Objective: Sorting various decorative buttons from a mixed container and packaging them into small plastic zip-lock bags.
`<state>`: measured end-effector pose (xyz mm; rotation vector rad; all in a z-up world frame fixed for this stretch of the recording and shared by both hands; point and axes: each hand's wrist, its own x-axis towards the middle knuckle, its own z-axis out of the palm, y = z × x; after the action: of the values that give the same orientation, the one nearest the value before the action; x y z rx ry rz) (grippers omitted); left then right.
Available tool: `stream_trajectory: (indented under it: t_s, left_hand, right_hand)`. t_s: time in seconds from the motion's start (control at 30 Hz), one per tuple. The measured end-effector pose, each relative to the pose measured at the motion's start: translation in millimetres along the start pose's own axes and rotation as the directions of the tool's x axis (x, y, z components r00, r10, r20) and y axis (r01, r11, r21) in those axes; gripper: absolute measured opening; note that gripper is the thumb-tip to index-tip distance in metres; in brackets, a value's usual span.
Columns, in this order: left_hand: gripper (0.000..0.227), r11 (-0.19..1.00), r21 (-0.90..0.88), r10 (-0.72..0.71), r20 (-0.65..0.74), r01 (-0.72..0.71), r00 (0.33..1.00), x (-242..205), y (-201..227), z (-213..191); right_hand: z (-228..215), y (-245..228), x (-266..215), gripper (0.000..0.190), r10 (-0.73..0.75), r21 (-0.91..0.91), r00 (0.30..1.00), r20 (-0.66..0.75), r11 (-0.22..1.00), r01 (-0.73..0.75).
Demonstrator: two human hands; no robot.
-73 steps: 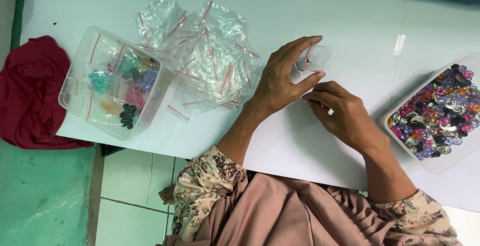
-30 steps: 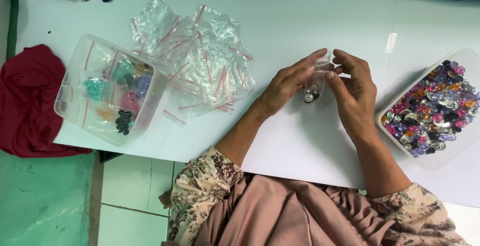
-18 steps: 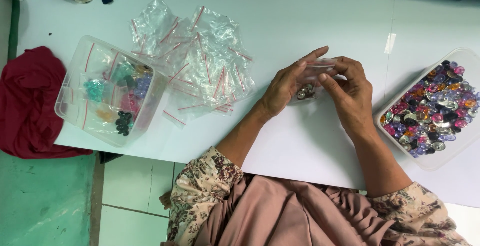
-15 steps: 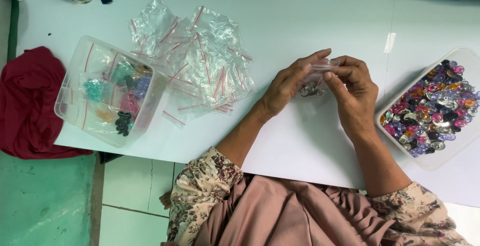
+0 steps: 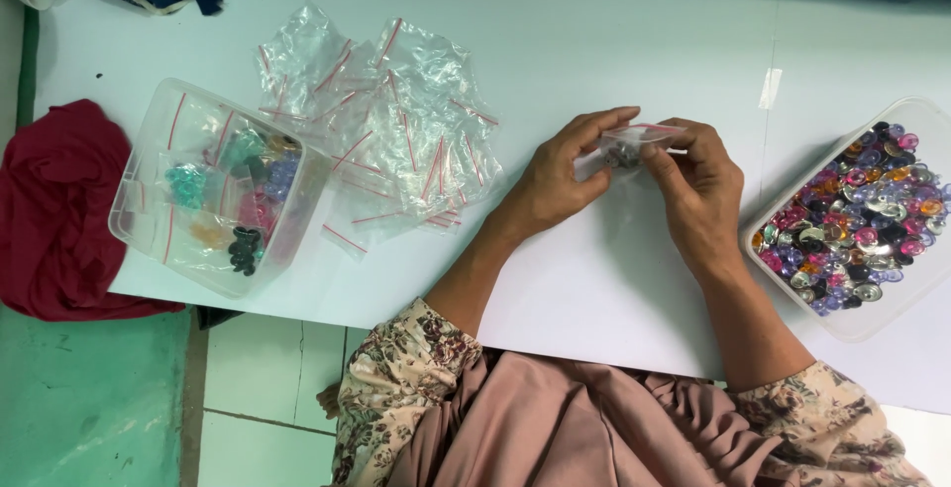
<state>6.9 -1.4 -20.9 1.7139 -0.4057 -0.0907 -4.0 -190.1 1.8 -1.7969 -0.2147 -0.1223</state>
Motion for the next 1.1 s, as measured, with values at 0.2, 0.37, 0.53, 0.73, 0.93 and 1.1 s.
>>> stream_trajectory:
  t_s: [0.2, 0.37, 0.53, 0.73, 0.93, 1.1]
  left_hand:
    - [0.05, 0.999, -0.017, -0.042, -0.002, 0.042, 0.999, -5, -24, 18]
    - [0.055, 0.997, -0.015, -0.082, -0.045, 0.082, 0.996, -5, -14, 15]
    - [0.05, 0.998, 0.034, -0.056, -0.043, 0.058, 0.997, -6, -15, 17]
    - [0.055, 0.999, -0.019, -0.039, -0.054, 0.039, 0.998, 0, 10, 12]
    - [0.023, 0.991, -0.103, -0.101, -0.136, 0.088, 0.985, 4, 2, 11]
    - [0.016, 0.975, -0.196, -0.142, -0.198, 0.103, 0.97, 4, 1, 12]
  right_hand:
    - [0, 3, -1, 0.014, -0.025, 0.115, 1.0, -0.008, 0.993, 0.026]
    - [3, 3, 3, 0.021, -0.022, 0.082, 0.999, 0.027, 0.996, 0.02]
    - [7, -6, 4, 0.028, -0.036, 0.046, 0.999, 0.041, 0.998, 0.034]
    - [1, 5, 7, 0.026, -0.023, 0.125, 0.999, -0.028, 0.992, 0.027]
    - [2, 10, 6, 0.045, -0.012, 0.211, 1.0, 0.01, 0.978, 0.009]
    - [2, 8, 7, 0.053, 0.064, 0.214, 0.997, 0.031, 0.974, -0.069]
